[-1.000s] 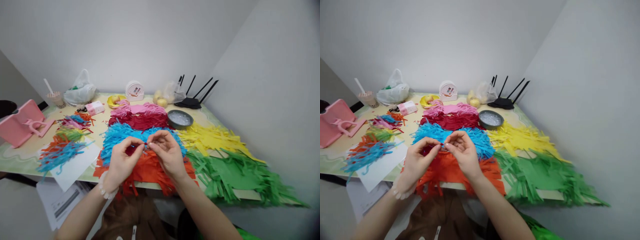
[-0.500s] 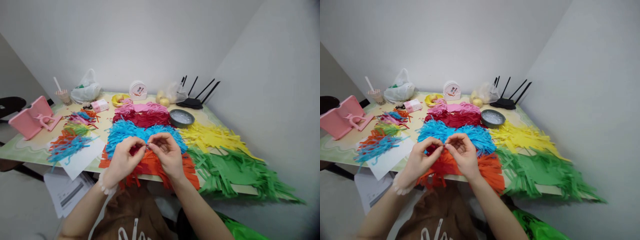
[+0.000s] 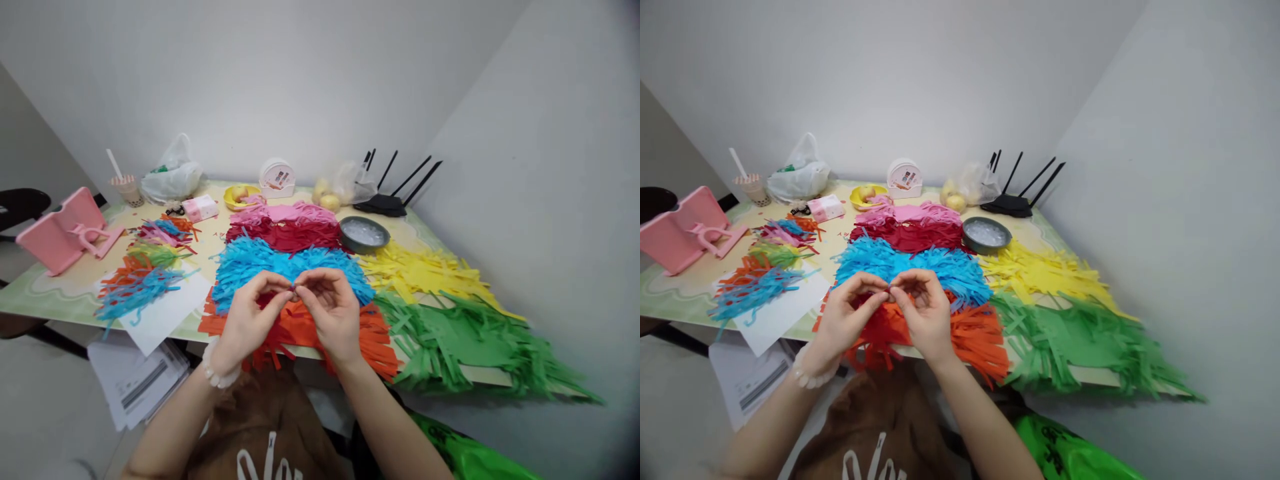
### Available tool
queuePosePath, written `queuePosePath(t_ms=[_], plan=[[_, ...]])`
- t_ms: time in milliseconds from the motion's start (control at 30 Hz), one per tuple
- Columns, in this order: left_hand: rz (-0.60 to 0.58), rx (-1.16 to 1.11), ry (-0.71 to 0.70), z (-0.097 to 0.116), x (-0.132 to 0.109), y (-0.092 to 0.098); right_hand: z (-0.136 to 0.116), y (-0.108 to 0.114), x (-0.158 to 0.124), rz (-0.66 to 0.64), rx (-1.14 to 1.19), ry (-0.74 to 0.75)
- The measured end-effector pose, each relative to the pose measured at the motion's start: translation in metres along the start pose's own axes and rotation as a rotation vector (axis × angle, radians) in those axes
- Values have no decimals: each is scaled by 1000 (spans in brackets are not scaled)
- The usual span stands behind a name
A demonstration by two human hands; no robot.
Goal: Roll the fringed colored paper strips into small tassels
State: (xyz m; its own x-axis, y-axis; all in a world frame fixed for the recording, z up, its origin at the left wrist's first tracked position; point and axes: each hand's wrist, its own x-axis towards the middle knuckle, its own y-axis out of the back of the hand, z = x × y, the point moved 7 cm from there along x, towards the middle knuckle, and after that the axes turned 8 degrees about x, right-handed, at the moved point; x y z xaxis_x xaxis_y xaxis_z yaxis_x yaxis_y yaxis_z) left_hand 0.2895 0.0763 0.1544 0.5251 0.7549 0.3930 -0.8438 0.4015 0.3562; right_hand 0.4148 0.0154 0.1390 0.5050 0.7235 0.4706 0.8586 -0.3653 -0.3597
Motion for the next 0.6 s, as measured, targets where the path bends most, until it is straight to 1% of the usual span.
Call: queuePosePath(t_ms=[100,200,267,433,600], plan=[[-6,-90,39,-5,-1,-2,4,0,0,1,15,-32],[66,-45,36,-7,-4,3,5,-2,1,-49,-6,-62],[83,-45,33,-8,-5,3,3,-2,2,-65,-19,-55],[37,-127,46,-10,-6,0,-5,-2,2,-36,-52,-7],[104,-119,71,-12,-8,3,-2,-5,0,-67,-74,6]])
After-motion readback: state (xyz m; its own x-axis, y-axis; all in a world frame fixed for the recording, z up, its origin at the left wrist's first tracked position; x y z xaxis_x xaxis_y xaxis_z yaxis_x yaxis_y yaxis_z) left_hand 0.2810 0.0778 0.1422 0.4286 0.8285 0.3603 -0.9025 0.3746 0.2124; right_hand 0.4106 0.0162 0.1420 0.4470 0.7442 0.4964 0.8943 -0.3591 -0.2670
